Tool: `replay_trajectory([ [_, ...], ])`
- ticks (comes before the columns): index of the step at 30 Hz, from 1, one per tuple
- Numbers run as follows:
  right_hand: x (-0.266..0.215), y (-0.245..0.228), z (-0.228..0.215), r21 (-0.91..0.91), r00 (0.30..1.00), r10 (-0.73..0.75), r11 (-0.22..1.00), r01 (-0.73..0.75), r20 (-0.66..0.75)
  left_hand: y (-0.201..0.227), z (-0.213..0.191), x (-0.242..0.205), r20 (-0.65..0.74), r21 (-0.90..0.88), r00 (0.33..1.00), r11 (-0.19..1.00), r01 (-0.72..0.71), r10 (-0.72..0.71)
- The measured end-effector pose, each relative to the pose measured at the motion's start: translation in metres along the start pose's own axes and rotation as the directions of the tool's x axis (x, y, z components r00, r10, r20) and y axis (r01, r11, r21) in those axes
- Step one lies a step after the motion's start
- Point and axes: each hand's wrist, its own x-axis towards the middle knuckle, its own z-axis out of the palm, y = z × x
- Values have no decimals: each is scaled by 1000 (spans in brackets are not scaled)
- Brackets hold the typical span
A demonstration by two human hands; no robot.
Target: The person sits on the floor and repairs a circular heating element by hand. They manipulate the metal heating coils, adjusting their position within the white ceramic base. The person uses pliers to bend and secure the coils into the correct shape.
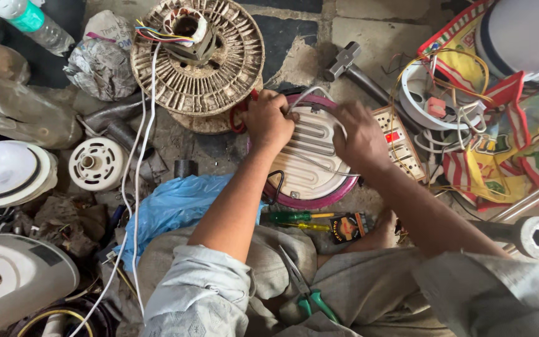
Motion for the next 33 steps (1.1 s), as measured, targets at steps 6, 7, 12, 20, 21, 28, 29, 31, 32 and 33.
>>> replay_trajectory([
  [6,66,-3,5,-151,945,-323,938,312,-58,10,-8,-1,81,148,997,989,-13,1],
  [7,68,-2,4,-55,968,-249,967,250,30,12,-9,-2,82,146,997,989,2,-14],
  [12,49,-7,4,135,995,-100,986,99,4,20,-12,1,64,92,994,993,79,-85],
  [20,22,9,6,-68,989,-151,986,151,10,22,-25,16,199,52,955,976,212,-219],
  [21,20,12,7,-89,991,-135,987,136,15,25,-24,19,210,65,952,975,212,-221],
  [28,3,14,4,-161,987,-67,983,91,147,26,-23,18,258,114,925,959,259,-280],
  [29,3,15,4,-163,985,-72,982,97,155,26,-23,18,259,118,924,959,258,-281],
  [31,1,14,8,-215,988,-105,968,128,116,29,-18,17,239,137,938,965,225,-253],
  [32,1,14,10,-240,987,-125,960,145,99,29,-16,15,227,147,943,966,212,-241],
  [33,0,15,11,-230,990,-105,965,124,96,29,-13,13,213,136,956,975,176,-202],
])
